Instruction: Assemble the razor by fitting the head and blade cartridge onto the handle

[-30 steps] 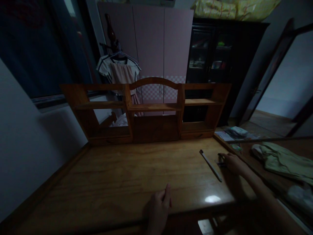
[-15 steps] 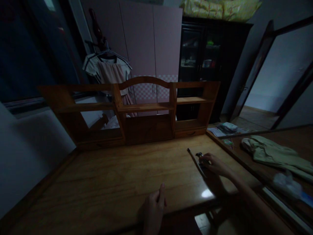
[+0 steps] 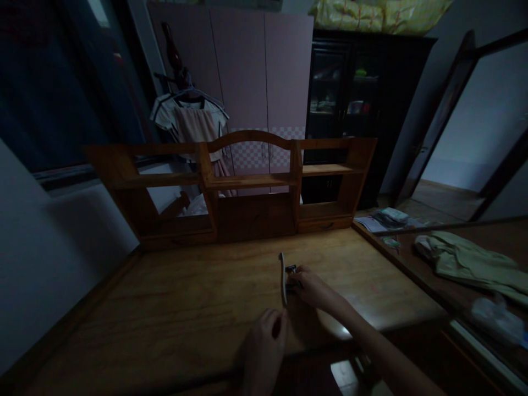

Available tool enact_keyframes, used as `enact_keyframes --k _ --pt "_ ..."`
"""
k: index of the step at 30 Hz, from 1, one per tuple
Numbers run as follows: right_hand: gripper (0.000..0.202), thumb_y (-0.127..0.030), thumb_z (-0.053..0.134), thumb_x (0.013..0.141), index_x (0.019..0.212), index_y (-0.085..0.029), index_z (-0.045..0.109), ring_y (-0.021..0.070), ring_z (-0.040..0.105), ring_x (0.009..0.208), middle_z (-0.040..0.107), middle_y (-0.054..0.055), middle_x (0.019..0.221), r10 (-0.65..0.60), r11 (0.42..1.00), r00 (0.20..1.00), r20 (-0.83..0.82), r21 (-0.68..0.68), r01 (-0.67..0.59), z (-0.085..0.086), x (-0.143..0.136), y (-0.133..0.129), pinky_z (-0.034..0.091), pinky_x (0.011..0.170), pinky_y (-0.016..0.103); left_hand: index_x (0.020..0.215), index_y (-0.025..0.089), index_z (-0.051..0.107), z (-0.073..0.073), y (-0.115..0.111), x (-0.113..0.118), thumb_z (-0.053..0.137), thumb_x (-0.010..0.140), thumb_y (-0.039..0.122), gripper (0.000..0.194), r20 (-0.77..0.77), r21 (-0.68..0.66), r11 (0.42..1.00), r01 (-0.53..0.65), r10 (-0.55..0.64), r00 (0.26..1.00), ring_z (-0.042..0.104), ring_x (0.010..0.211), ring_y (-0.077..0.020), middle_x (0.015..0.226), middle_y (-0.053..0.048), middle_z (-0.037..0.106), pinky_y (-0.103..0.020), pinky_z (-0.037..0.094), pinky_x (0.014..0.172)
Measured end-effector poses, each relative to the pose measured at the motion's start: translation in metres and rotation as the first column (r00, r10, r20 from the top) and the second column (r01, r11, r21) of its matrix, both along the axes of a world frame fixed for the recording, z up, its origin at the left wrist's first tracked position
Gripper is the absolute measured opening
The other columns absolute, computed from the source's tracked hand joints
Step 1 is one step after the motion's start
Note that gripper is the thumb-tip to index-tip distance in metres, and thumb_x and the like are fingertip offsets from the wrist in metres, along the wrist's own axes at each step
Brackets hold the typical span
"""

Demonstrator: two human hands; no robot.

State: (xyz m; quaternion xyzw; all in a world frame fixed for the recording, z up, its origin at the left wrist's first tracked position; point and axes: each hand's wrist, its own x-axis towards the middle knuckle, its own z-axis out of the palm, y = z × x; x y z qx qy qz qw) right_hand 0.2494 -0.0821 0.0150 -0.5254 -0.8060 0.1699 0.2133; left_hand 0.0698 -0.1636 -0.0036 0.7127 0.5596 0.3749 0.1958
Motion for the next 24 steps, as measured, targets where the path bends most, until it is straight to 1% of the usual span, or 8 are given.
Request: enact_keyframes --k 2,4,6,9,12,16,20,24 --pt "0.032 0.001 0.047 0.069 0.089 -0.016 0.067 0.0176 0.056 0.091 0.060 0.008 0.097 0.051 0.998 0.998 -0.039 0.030 -0.050 -0.001 -0.017 0.002 0.041 0.082 0.025 0.076 0.020 0.062 0.004 0.006 -0.002 0.040 0.089 0.029 0.027 -0.097 0.049 0.997 -0.054 0.059 0.994 0.059 0.075 -0.0159 0.081 -0.004 0.063 -0.024 0.042 0.069" --pt "0.032 0.000 0.047 0.070 0.089 -0.016 0.067 0.0177 0.056 0.091 0.060 0.008 0.098 0.092 0.995 0.994 -0.067 0.039 -0.089 -0.003 -0.030 0.004 0.041 0.082 0.025 0.085 0.020 0.063 0.005 0.015 -0.007 0.042 0.088 0.025 0.022 -0.195 0.064 0.991 -0.119 0.129 0.972 0.059 0.079 -0.0170 0.087 -0.005 0.063 -0.025 0.043 0.069" --pt "0.031 0.000 0.047 0.070 0.089 -0.015 0.066 0.0184 0.055 0.092 0.060 0.009 0.099 0.102 0.994 0.992 -0.078 0.054 -0.098 -0.007 -0.040 0.005 0.041 0.082 0.026 0.094 0.018 0.064 0.000 0.024 -0.013 0.042 0.087 0.020 0.023 -0.279 0.096 0.984 -0.149 0.170 0.945 0.059 0.086 -0.0184 0.093 -0.007 0.062 -0.027 0.045 0.075" --pt "0.030 0.001 0.046 0.071 0.088 -0.014 0.065 0.0190 0.055 0.093 0.060 0.010 0.100 0.097 0.993 0.992 -0.085 0.079 -0.090 -0.013 -0.049 0.005 0.041 0.082 0.027 0.102 0.018 0.064 -0.013 0.033 -0.021 0.043 0.085 0.016 0.027 -0.355 0.155 0.979 -0.136 0.184 0.917 0.056 0.098 -0.0198 0.100 -0.008 0.062 -0.030 0.042 0.088" --pt "0.030 0.001 0.045 0.072 0.089 -0.013 0.065 0.0187 0.056 0.092 0.061 0.010 0.099 0.096 0.992 0.990 -0.107 0.089 -0.086 -0.016 -0.054 0.005 0.042 0.081 0.027 0.109 0.018 0.062 -0.017 0.037 -0.024 0.044 0.084 0.014 0.031 -0.388 0.150 0.979 -0.136 0.185 0.903 0.054 0.103 -0.0204 0.106 -0.008 0.060 -0.030 0.041 0.091" --pt "0.033 0.003 0.045 0.070 0.089 -0.014 0.066 0.0190 0.056 0.095 0.061 0.010 0.100 0.078 0.994 0.986 -0.149 0.092 -0.065 -0.014 -0.055 0.003 0.042 0.083 0.027 0.108 0.020 0.064 -0.003 0.035 -0.026 0.043 0.085 0.016 0.031 -0.400 0.085 0.981 -0.176 0.196 0.895 0.056 0.096 -0.0190 0.103 -0.009 0.059 -0.028 0.043 0.084" --pt "0.035 0.003 0.046 0.069 0.088 -0.016 0.068 0.0187 0.057 0.094 0.062 0.008 0.099 0.075 0.994 0.982 -0.176 0.092 -0.059 -0.009 -0.049 0.000 0.042 0.085 0.027 0.101 0.021 0.067 0.014 0.031 -0.038 0.046 0.085 0.017 0.027 -0.432 0.037 0.978 -0.207 0.203 0.879 0.055 0.095 -0.0184 0.099 -0.008 0.059 -0.027 0.041 0.083" --pt "0.035 0.002 0.051 0.066 0.088 -0.018 0.070 0.0184 0.058 0.094 0.063 0.007 0.099 0.073 0.995 0.983 -0.169 0.081 -0.060 -0.009 -0.044 0.002 0.042 0.085 0.026 0.094 0.024 0.068 0.014 0.025 -0.055 0.050 0.082 0.015 0.024 -0.464 0.004 0.978 -0.206 0.185 0.867 0.054 0.093 -0.0183 0.093 -0.006 0.059 -0.028 0.040 0.082"
